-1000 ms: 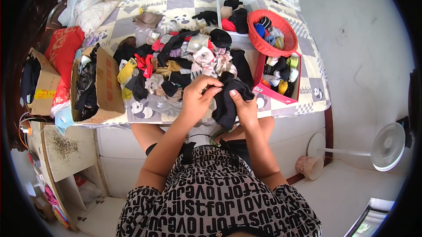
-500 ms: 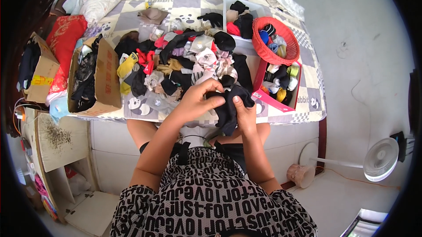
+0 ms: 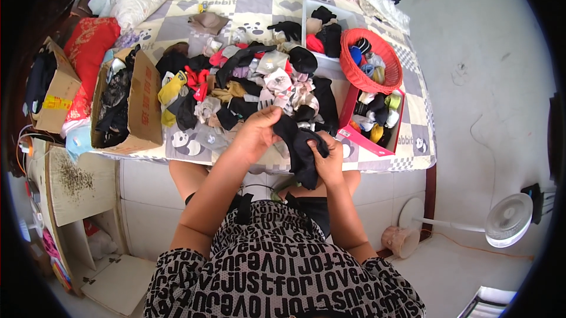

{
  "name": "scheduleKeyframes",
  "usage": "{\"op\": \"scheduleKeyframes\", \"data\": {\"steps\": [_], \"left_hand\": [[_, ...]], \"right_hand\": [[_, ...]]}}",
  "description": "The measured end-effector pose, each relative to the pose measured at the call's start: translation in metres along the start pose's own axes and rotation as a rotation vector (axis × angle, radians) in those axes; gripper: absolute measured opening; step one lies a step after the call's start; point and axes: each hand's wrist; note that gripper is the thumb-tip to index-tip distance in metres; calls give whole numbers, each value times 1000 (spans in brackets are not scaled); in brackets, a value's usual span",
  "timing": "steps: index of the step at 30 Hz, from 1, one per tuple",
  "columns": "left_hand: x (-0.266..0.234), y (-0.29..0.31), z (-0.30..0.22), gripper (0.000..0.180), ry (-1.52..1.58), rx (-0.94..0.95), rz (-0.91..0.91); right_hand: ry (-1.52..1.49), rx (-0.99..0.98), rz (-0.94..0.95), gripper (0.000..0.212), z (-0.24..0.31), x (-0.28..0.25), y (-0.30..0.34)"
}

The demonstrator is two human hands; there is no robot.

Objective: The person pairs and folds socks by hand on a bed, placing them into a pink box or a red basket. They also place a bra and a pair of underwear into a cardboard box.

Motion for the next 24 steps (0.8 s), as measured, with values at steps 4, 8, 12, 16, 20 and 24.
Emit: {"op": "scheduleKeyframes", "data": {"steps": [4, 8, 12, 16, 20, 24], "left_hand": [[0, 0, 16, 43, -373, 74, -109], [-10, 6, 27, 53, -560, -173, 19], [-6, 2, 33, 24, -407, 119, -26], [2, 9, 17, 15, -311, 208, -30], [10, 9, 23, 24, -379, 419, -176], [-1, 1, 27, 26, -414, 589, -278]], "right_hand": [[-89, 103, -199, 8, 4, 5, -5], [4, -11, -203, 7, -2, 9, -1], [-67, -55, -95, 8, -13, 16, 8], [-230, 230, -187, 18, -13, 17, 9], [-174, 119, -172, 17, -22, 9, 7], [-207, -81, -63, 14, -4, 5, 7]]}}
Point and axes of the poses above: each hand's wrist, its own y-axis away from the middle knuckle, its own x-axis out of the palm, z = x × y, and after that the axes turned 3 degrees about -x, right-handed
